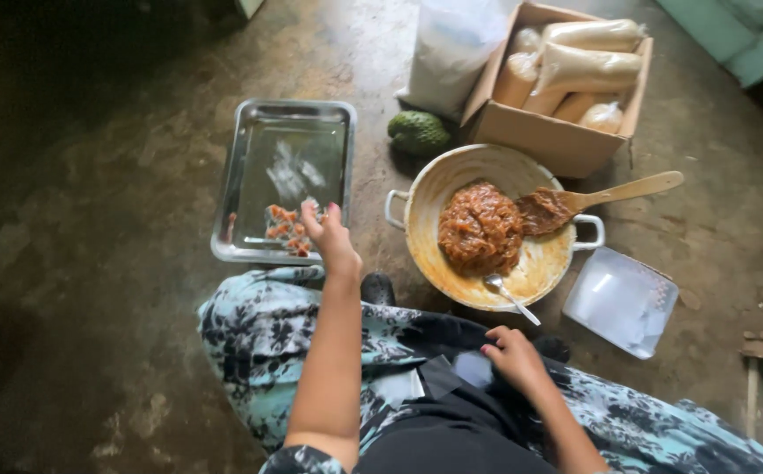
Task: Preparing food by scooping filling from a bowl and placing it onto small wrappers on a tray, then folding or adjusting them.
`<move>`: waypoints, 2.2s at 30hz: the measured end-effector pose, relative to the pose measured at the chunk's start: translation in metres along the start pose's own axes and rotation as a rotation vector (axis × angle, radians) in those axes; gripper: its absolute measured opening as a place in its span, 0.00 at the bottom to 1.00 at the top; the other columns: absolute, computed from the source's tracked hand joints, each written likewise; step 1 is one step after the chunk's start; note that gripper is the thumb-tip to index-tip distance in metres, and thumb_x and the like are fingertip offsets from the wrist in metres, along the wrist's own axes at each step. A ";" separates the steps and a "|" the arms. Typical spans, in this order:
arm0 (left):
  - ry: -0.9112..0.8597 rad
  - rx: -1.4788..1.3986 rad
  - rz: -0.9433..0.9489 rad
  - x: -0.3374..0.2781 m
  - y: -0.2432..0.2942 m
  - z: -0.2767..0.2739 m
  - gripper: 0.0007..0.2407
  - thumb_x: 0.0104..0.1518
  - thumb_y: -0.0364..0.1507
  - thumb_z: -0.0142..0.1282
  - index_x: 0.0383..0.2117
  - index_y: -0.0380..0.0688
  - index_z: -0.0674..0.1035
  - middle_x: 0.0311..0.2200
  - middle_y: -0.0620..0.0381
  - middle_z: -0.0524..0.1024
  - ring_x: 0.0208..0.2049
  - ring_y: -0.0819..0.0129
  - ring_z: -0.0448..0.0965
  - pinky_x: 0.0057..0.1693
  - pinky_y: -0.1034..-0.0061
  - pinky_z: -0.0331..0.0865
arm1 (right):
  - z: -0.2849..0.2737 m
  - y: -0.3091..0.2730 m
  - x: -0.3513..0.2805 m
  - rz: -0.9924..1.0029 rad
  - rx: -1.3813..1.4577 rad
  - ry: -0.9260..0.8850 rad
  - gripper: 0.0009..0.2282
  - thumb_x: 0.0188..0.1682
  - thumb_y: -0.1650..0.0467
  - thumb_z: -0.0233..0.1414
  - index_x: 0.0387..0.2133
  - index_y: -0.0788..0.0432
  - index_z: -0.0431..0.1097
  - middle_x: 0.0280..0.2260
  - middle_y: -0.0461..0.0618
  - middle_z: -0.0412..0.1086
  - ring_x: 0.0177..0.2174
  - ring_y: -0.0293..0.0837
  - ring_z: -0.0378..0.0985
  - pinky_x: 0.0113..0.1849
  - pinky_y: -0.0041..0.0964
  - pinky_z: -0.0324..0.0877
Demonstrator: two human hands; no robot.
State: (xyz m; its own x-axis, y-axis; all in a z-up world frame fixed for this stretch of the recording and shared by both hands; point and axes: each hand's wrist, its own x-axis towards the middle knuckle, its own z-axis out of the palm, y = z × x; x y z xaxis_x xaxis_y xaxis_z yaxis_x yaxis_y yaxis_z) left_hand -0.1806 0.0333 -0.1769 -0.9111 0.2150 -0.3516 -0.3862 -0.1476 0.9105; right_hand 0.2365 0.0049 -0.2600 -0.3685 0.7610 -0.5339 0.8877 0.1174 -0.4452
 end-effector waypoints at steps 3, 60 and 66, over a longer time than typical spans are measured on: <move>-0.277 0.296 -0.033 -0.090 0.046 0.016 0.16 0.55 0.28 0.50 0.51 0.52 0.76 0.46 0.59 0.75 0.30 0.75 0.69 0.38 0.78 0.66 | 0.030 -0.004 -0.001 0.032 -0.097 0.023 0.23 0.43 0.56 0.61 0.52 0.41 0.67 0.49 0.54 0.67 0.50 0.58 0.73 0.50 0.49 0.69; -1.304 1.298 0.224 -0.192 -0.105 -0.042 0.10 0.63 0.37 0.46 0.40 0.49 0.78 0.36 0.41 0.81 0.44 0.36 0.80 0.51 0.46 0.75 | 0.031 0.016 -0.020 -0.001 -0.259 -0.015 0.18 0.46 0.57 0.59 0.49 0.45 0.72 0.40 0.47 0.72 0.46 0.50 0.77 0.43 0.46 0.76; -1.064 0.867 0.256 -0.191 -0.035 -0.030 0.06 0.56 0.28 0.54 0.35 0.52 0.83 0.27 0.50 0.84 0.35 0.51 0.85 0.44 0.59 0.77 | 0.004 0.011 -0.021 -0.219 -0.182 0.252 0.05 0.42 0.62 0.61 0.25 0.47 0.80 0.35 0.51 0.73 0.37 0.59 0.76 0.40 0.49 0.76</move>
State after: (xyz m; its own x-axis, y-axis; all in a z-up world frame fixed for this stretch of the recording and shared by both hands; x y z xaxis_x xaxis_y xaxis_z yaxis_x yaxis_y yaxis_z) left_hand 0.0023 -0.0319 -0.1484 -0.2461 0.9523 -0.1806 0.3398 0.2593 0.9040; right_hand 0.2531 -0.0122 -0.2563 -0.4958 0.8357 -0.2362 0.8380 0.3892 -0.3824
